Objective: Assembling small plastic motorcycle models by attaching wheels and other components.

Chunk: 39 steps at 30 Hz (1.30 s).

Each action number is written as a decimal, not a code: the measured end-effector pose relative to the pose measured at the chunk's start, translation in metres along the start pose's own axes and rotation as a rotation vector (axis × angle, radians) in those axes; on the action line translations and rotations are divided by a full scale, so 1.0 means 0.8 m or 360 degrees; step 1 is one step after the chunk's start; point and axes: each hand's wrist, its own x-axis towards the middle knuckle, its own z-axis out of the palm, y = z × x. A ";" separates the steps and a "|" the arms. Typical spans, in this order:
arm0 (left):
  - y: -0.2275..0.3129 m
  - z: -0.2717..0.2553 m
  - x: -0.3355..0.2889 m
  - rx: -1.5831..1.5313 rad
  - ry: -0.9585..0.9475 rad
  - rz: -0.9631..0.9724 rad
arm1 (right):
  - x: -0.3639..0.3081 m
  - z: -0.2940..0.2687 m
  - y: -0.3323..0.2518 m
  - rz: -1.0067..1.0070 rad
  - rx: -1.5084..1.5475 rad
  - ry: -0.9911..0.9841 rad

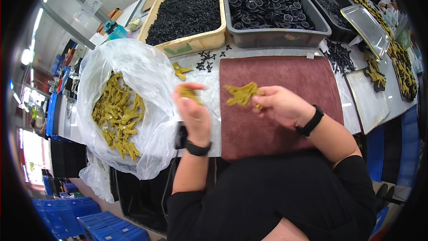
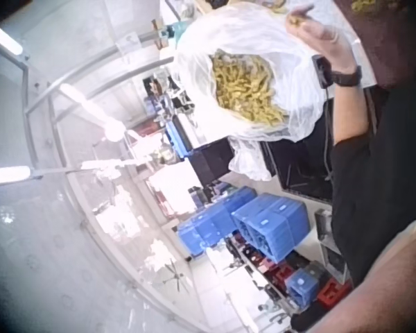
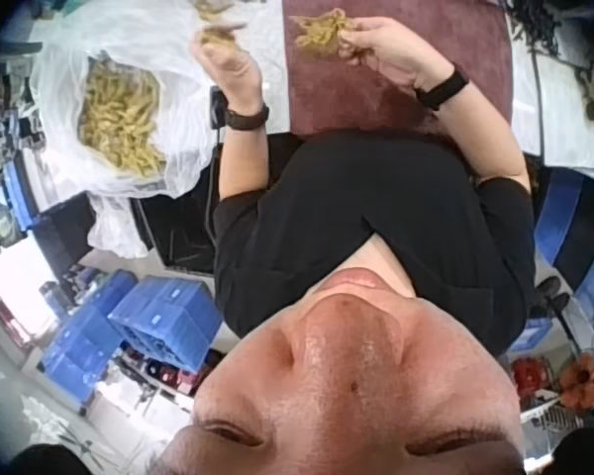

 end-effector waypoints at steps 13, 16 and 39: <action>-0.033 -0.030 0.013 0.1894 -0.0483 0.0341 | 0.132 -0.049 -0.029 -0.0117 -0.1315 0.0444; 0.004 -0.059 0.020 0.1670 -0.0303 0.0282 | 0.128 -0.047 -0.020 -0.0501 -0.1748 0.0626; -0.098 -0.250 0.124 0.2500 -0.0245 -0.0802 | 0.059 0.020 -0.017 -0.1148 -0.1945 0.0356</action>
